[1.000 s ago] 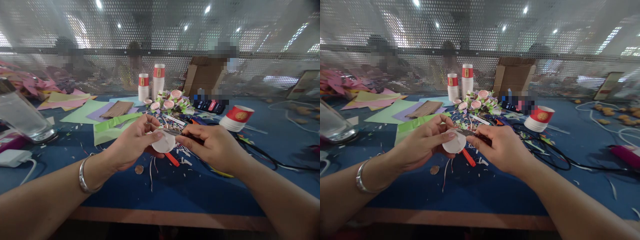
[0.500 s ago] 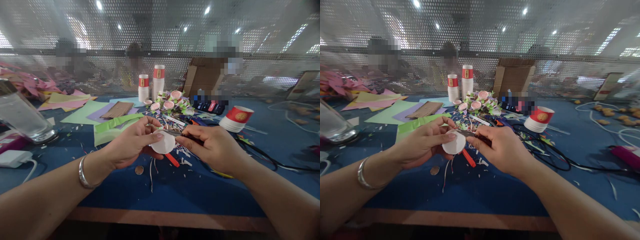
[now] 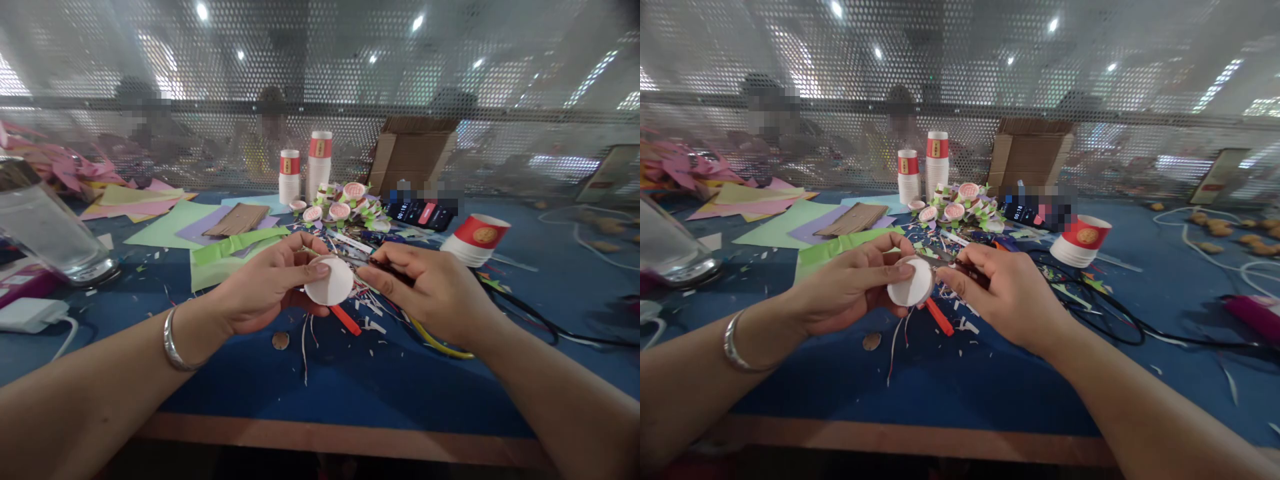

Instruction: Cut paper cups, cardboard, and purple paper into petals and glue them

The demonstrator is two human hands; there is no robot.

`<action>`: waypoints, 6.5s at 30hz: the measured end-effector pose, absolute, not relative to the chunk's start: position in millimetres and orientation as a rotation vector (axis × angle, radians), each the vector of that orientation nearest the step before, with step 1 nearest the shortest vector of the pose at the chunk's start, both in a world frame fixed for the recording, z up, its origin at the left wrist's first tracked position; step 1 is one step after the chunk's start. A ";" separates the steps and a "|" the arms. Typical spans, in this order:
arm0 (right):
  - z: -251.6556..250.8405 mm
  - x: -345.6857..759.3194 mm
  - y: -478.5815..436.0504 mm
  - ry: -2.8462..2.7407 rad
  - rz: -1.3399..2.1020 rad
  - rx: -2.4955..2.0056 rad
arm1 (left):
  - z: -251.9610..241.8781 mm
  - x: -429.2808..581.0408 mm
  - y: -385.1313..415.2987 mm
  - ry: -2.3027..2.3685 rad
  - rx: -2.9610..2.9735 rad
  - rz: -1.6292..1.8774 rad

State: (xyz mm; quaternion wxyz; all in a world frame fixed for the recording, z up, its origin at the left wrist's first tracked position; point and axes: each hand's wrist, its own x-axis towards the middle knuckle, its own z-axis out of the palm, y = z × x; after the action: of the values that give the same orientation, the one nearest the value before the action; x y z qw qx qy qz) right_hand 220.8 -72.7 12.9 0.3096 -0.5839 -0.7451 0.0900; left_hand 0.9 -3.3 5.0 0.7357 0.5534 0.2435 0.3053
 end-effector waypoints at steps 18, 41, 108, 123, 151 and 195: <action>7.1 208.8 -69.6 -1.678 0.999 -1.220 | -2.0 5.9 -12.9 0.636 1.274 0.476; 6.7 206.9 -77.0 -1.657 0.918 -1.056 | 3.1 4.1 -5.5 0.377 1.203 0.447; 3.5 211.3 -70.9 -1.466 0.858 -1.221 | 7.6 -1.7 -11.7 0.450 1.575 0.573; 2.4 206.1 -72.1 -1.485 0.891 -1.258 | -3.8 6.8 -11.5 0.455 1.736 0.862; 5.9 215.1 -69.0 -1.917 0.379 -1.557 | 2.1 -10.2 8.4 0.577 2.403 1.187; 12.2 222.8 -72.5 -1.980 0.455 -1.548 | 8.3 -13.0 28.0 0.514 1.733 0.763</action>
State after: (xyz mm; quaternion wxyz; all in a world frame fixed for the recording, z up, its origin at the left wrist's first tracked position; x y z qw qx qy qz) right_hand 222.8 -72.5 12.2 0.2898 -0.5800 -0.7420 0.1706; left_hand -13.0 28.0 8.3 0.5562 0.7341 0.2176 0.3230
